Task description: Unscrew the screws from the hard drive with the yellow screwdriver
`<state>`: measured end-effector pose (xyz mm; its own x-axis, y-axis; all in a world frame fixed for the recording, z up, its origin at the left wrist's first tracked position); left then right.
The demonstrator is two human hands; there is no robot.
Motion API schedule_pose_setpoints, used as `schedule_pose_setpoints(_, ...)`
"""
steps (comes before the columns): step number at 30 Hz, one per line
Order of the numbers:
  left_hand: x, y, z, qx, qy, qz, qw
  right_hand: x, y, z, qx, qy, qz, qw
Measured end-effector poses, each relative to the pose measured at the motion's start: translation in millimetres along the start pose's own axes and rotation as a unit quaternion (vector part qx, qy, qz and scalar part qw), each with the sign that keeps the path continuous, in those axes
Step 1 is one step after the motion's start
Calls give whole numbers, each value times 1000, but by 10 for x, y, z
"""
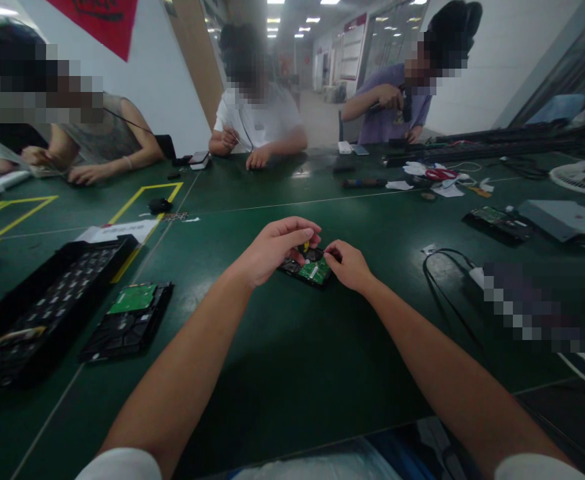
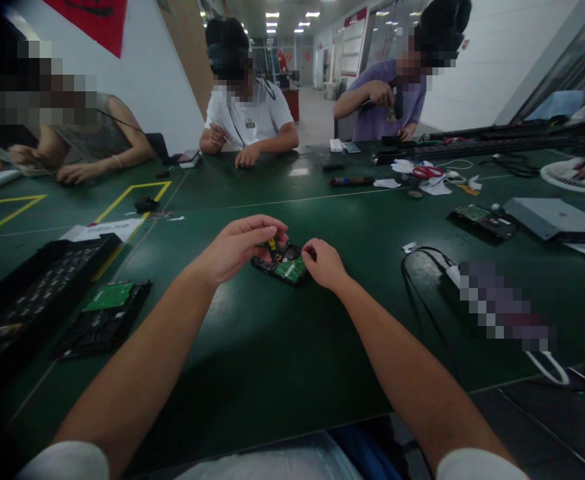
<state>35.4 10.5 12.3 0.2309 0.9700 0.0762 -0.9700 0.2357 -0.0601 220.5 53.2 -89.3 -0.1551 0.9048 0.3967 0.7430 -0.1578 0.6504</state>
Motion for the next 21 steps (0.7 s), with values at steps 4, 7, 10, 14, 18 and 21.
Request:
schedule_pose_setpoints(4, -4, -21, 7, -35, 11, 14, 999, 0, -6, 5, -1, 5, 6, 1000)
schedule_pose_setpoints(7, -4, -8, 20, -43, 12, 39, 998, 2, -12, 9, -4, 12, 8, 1000)
schedule_pose_setpoints(10, 6, 18, 22, -22, 1, 51, 998, 3, -11, 14, -6, 10, 5, 1000)
schedule_pose_setpoints(14, 16, 53, 26, 31, -26, 55, 998, 3, -9, 16, -2, 5, -5, 1000)
schedule_pose_setpoints(18, 7, 34, 38, 44, -36, 39, 998, 4, 1, 8, -4, 4, -1, 1000)
schedule_pose_setpoints(21, -3, -11, 35, 28, -28, 14, 999, 1, 0, 2, -2, 3, 4, 1000)
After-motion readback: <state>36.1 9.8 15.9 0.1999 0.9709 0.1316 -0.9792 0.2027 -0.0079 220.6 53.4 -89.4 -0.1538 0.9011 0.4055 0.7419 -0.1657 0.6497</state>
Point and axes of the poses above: each hand's wrist, its own x-axis towards the middle knuckle, its own y-axis out of the back of the hand, z = x × y, the point moved 6 cm from there along x, towards the middle knuckle, and after that the axes turned 9 degrees about z, right-handed, at the moved point
